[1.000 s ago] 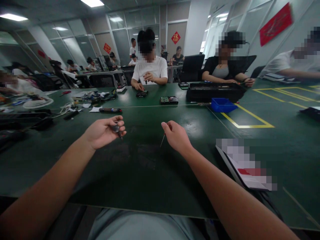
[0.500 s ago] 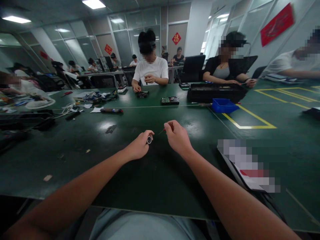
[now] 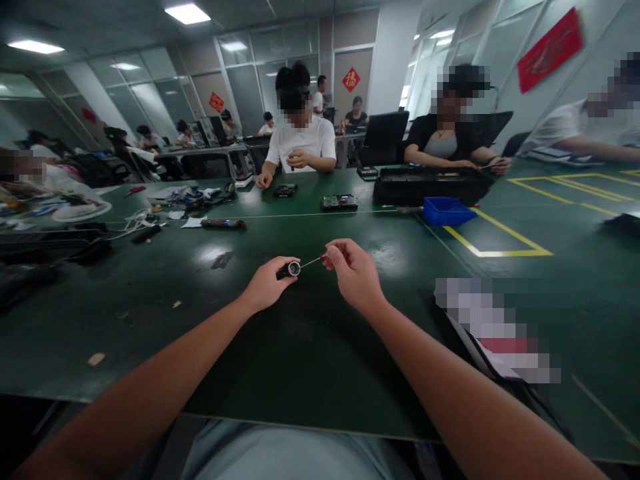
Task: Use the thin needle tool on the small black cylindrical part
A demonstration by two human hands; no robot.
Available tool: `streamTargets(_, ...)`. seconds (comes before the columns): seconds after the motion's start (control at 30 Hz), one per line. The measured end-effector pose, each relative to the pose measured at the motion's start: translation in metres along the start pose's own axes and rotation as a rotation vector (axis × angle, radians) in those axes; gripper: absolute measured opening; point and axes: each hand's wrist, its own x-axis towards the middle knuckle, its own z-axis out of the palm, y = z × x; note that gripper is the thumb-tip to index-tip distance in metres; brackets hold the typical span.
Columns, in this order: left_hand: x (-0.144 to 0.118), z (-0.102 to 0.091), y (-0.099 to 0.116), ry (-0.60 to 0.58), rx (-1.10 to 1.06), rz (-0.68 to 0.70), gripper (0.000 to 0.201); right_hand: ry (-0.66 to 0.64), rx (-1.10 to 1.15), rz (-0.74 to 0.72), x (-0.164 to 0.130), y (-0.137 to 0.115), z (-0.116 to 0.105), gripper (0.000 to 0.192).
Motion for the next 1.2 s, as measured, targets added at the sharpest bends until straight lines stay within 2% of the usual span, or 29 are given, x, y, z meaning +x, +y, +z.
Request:
streamTargets(0.33, -0.001, 0.001, 0.001, -0.023, -0.029, -0.008, 0.041, -0.051, -0.004, -0.012, -0.002, 0.003, 0.003, 0.027)
streamTargets(0.57, -0.002, -0.002, 0.002, -0.040, 0.041, 0.036, 0.043, 0.031, -0.419, -0.019, -0.003, -0.006, -0.003, 0.040)
streamTargets(0.77, -0.001, -0.001, 0.000, -0.034, 0.078, 0.068, 0.041, -0.058, -0.334, -0.160, -0.005, -0.009, -0.003, 0.022)
streamTargets(0.87, -0.001, 0.000, 0.000, -0.033, 0.087, 0.079, 0.040, -0.066, -0.290, -0.229, -0.006, -0.008, -0.001, 0.018)
streamTargets(1.07, -0.001, 0.000, 0.001, -0.040, 0.108, 0.107, 0.040, -0.048, -0.348, -0.182, -0.006, -0.008, 0.003, 0.029)
streamTargets(1.2, -0.002, 0.000, 0.000, -0.038, 0.112, 0.110, 0.040, -0.040, -0.361, -0.214, -0.008, -0.011, 0.004, 0.025)
